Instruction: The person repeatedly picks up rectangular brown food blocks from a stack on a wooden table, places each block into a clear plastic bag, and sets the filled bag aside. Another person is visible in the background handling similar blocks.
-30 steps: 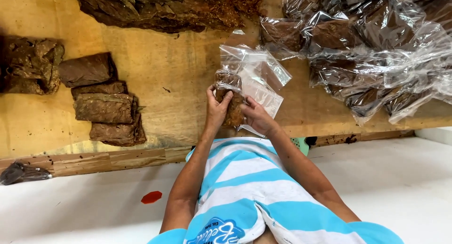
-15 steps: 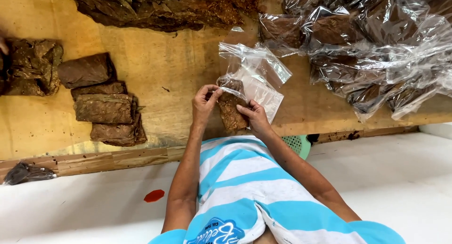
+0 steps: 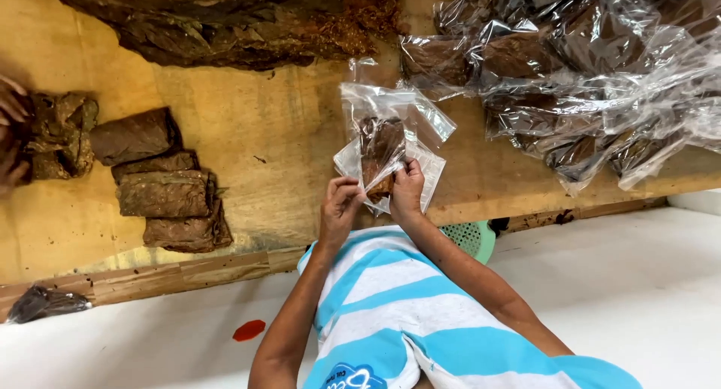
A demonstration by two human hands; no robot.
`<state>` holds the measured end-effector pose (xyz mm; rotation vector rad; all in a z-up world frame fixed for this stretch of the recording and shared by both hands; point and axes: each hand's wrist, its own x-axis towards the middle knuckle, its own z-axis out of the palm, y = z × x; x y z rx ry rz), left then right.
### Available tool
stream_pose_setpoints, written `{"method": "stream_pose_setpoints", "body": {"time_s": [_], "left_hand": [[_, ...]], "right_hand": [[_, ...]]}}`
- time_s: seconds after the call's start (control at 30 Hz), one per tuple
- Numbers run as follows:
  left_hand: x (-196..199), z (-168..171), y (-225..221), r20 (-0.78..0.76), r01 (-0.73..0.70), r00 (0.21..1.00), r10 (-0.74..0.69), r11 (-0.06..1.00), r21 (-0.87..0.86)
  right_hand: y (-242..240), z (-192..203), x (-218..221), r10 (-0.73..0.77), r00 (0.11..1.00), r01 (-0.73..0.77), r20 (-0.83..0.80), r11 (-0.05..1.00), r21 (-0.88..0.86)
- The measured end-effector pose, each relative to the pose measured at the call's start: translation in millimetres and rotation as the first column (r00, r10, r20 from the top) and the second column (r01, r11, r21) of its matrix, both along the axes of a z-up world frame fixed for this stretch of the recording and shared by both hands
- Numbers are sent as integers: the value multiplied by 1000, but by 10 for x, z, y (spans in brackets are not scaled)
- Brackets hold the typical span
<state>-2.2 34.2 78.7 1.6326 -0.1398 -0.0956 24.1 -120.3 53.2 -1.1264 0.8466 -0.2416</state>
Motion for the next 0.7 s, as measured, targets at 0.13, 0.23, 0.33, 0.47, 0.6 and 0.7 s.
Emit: {"method": "stream_pose_setpoints", "body": {"time_s": [0.13,0.23,0.33,0.47,0.6,0.7], "left_hand": [[-89,-52,-166,-466,-194,885,-23,890,-412],[-118,-171,-221,-678,-247,708,-199,829,-501],[-35,-146,-306,-779,-339,574,-254,792,-508],[161,-99,-290,-862,-493,506,-6,819,-295],[194,-555,-218,-865,-571,501,42,766,-294],[230,-540,-194,-840,-610,538,67,719,-333]], "right_hand": [[92,339,131,25,999,-23,22,997,-79],[146,471,125,108,994,-102,26,981,-167],[144,464,91,226,974,-219,4,948,-232],[-67,52,5,436,880,-474,-187,794,-382],[-272,9,-24,541,764,-637,-353,541,-550],[-296,114,-83,693,609,-637,-386,138,-758]]}}
